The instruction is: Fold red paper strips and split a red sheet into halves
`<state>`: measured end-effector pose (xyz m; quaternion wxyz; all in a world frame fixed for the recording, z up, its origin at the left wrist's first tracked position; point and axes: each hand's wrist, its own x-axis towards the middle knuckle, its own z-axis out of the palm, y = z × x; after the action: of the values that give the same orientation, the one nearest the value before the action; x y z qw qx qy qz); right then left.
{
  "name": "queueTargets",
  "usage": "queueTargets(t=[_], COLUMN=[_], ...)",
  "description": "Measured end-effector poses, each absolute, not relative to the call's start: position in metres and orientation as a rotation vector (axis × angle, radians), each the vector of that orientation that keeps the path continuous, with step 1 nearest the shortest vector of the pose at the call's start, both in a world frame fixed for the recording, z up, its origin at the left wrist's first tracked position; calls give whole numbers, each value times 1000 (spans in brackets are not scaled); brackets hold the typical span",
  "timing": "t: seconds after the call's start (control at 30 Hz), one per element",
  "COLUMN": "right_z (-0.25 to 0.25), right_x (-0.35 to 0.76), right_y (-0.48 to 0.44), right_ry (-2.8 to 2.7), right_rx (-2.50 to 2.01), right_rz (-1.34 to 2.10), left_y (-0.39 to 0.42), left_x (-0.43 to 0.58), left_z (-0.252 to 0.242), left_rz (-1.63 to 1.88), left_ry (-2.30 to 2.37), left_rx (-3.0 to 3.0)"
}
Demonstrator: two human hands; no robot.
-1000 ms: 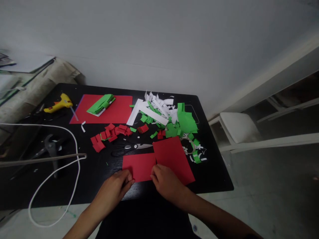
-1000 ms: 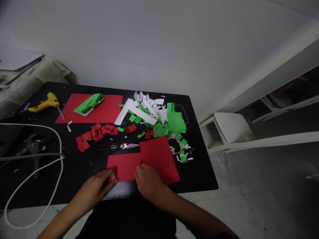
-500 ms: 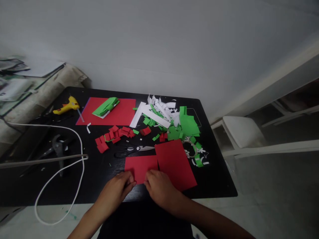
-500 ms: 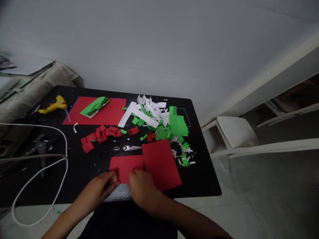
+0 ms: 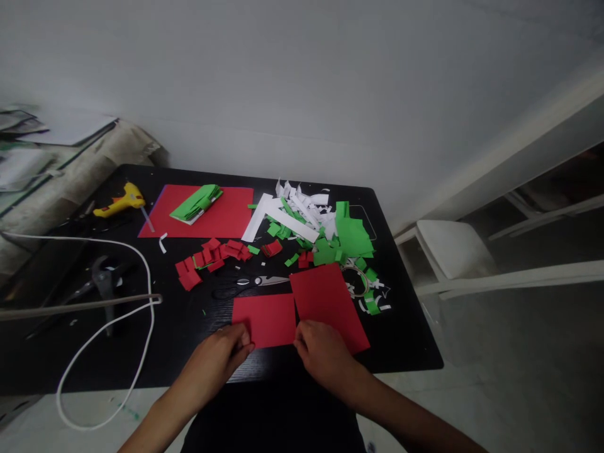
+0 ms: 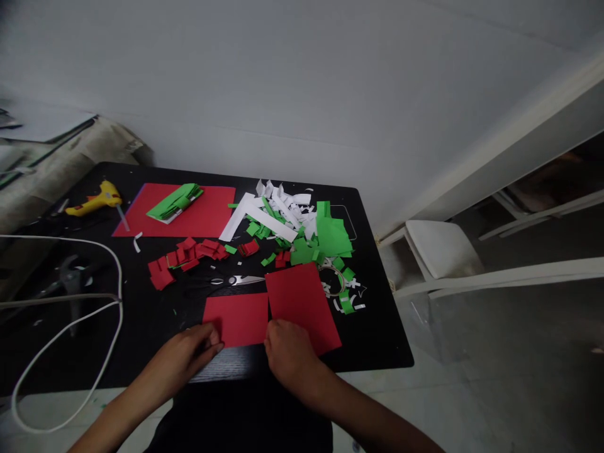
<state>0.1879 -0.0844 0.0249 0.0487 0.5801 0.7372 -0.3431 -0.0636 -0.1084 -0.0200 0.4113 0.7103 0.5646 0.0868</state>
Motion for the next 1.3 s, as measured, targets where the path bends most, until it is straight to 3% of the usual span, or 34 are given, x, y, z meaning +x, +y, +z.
queueTargets(t=[0.17,0.37,0.97,1.17,1.3], right_z=[19,7,4,4,-4], right_x=[190,184,182,186,188], right_y=[-86,-84,-72,-65,-66], right_ry=[2454,2889,2808,2887,2874], right_rx=[1743,1405,1300,1432,1597], right_rz=[-1116,-1073,-931,-1122,-993], left_y=[-105,-105,-105,-109,-112], left_x=[-63,-48,-91,-116,-110], left_z=[-17,-7,12,1,-1], left_rz=[176,111,-167,-11,262], left_ry=[1429,1557,1793,1732,1647], left_rx=[1753,1797,1679,1602,1616])
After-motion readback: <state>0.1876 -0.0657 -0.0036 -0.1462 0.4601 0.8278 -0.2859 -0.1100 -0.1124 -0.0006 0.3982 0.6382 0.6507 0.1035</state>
